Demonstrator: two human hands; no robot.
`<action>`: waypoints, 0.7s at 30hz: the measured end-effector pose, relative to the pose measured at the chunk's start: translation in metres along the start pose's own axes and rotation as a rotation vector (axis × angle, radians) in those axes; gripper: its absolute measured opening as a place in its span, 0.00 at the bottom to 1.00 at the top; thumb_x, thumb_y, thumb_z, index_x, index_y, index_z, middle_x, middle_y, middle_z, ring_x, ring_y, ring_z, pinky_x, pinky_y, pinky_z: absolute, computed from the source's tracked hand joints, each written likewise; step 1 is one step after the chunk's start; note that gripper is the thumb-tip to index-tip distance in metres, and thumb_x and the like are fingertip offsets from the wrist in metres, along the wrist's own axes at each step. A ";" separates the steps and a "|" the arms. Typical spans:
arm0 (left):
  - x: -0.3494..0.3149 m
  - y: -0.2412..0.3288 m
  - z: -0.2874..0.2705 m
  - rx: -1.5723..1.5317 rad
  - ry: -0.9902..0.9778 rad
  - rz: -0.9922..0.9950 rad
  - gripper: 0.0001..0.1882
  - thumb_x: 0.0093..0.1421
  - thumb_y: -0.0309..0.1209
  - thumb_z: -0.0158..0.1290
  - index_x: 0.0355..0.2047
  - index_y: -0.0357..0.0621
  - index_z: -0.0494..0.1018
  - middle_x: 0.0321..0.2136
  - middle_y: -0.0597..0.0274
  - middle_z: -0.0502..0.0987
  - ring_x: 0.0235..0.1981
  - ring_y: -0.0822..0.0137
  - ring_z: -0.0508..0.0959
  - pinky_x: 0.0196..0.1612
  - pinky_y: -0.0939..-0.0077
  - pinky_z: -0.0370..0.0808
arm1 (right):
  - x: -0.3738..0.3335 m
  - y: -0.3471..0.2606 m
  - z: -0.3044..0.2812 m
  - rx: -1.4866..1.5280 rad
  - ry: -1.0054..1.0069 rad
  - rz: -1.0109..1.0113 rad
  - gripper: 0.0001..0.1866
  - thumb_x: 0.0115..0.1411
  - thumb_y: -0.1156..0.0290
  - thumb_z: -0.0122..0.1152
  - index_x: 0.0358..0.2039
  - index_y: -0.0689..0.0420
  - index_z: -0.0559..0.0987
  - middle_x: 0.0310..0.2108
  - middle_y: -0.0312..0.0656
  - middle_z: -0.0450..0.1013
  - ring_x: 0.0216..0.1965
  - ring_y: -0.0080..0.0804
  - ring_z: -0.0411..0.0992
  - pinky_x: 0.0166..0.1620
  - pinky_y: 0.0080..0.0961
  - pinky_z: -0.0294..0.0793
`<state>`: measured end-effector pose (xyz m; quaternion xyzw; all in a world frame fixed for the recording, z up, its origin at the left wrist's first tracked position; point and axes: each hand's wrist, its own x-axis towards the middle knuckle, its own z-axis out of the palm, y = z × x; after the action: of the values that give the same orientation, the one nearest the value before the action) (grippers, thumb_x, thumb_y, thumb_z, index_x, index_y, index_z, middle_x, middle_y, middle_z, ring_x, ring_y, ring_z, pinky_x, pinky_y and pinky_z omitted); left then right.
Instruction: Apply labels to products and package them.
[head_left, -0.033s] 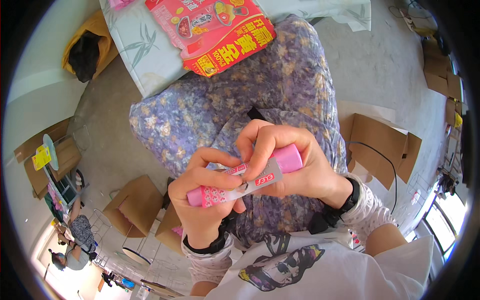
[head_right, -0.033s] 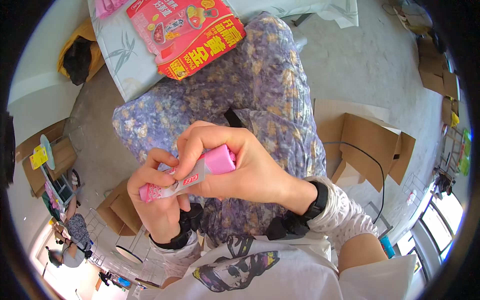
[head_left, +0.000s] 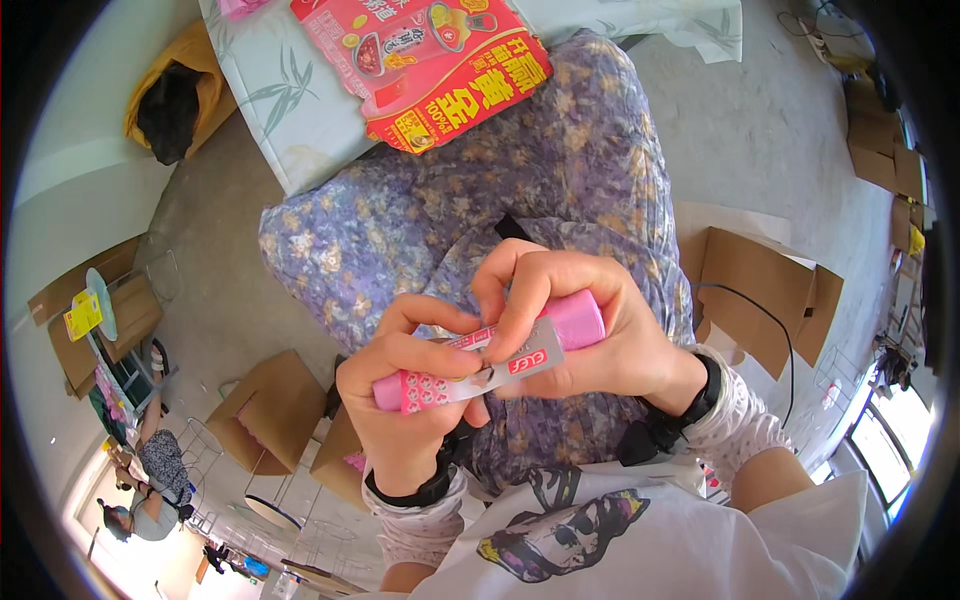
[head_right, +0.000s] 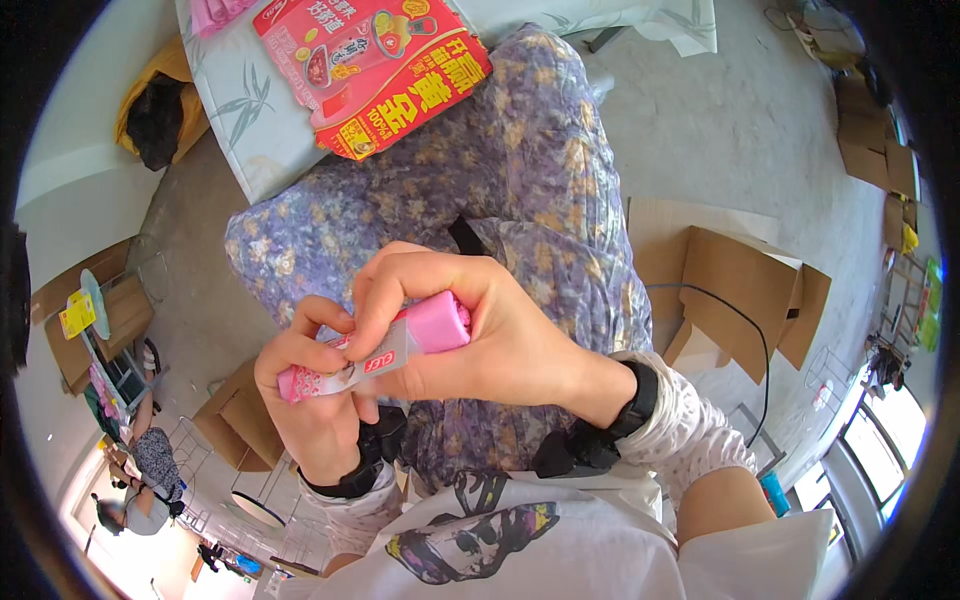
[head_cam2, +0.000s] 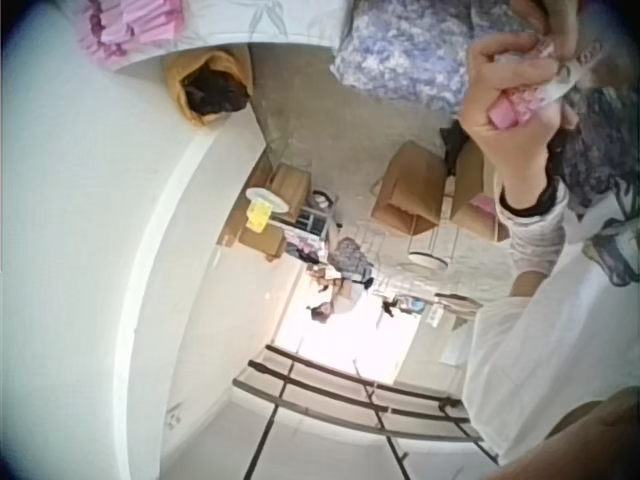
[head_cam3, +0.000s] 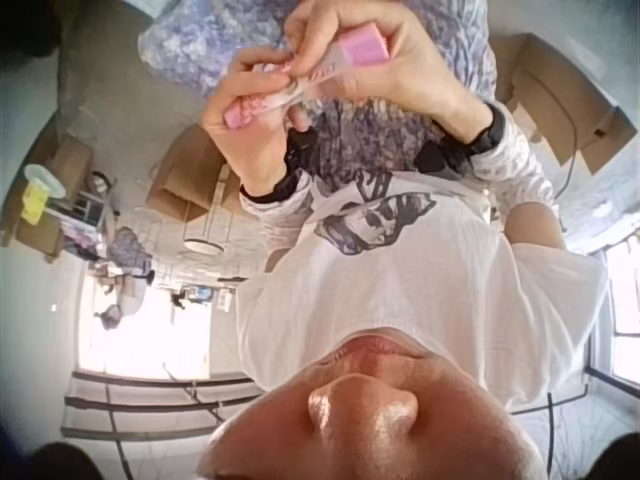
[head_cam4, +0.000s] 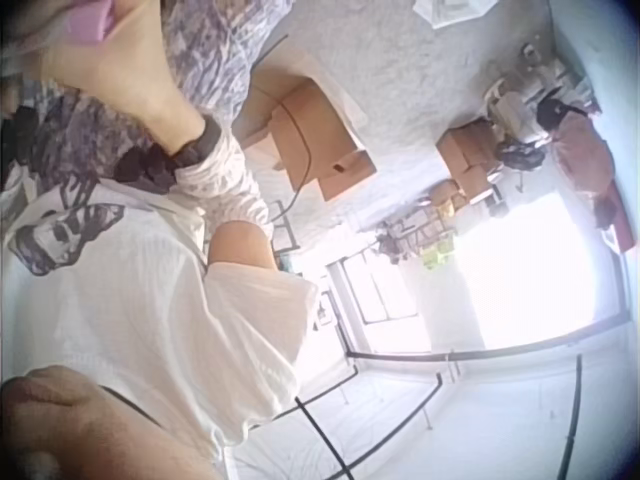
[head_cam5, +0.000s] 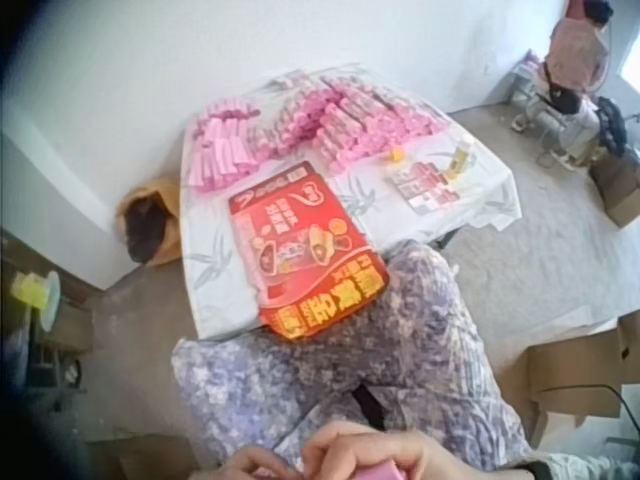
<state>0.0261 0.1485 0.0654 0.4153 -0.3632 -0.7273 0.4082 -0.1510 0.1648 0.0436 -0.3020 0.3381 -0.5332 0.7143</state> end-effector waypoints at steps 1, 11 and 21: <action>0.001 -0.001 0.000 -0.002 -0.002 -0.001 0.10 0.44 0.09 0.54 0.26 0.35 0.77 0.38 0.45 0.72 0.23 0.68 0.79 0.19 0.84 0.77 | 0.001 -0.003 0.000 -0.050 -0.036 -0.026 0.13 0.40 0.81 0.70 0.28 0.55 0.80 0.38 0.41 0.68 0.39 0.25 0.68 0.43 0.21 0.67; 0.005 -0.003 -0.007 0.155 -0.094 0.213 0.15 0.39 0.15 0.57 0.31 0.36 0.78 0.38 0.44 0.73 0.29 0.63 0.79 0.29 0.78 0.79 | 0.003 -0.001 0.002 0.070 -0.015 0.018 0.16 0.38 0.82 0.73 0.29 0.53 0.80 0.37 0.41 0.70 0.41 0.25 0.69 0.45 0.23 0.68; 0.003 -0.008 -0.011 0.091 -0.064 0.186 0.16 0.36 0.18 0.58 0.31 0.36 0.79 0.37 0.43 0.74 0.38 0.59 0.76 0.40 0.71 0.78 | 0.005 0.002 0.000 0.053 -0.082 -0.082 0.13 0.44 0.85 0.68 0.31 0.57 0.79 0.36 0.35 0.71 0.42 0.24 0.69 0.46 0.23 0.67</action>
<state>0.0333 0.1472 0.0534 0.3746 -0.4457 -0.6817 0.4431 -0.1491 0.1603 0.0407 -0.3181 0.2814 -0.5582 0.7128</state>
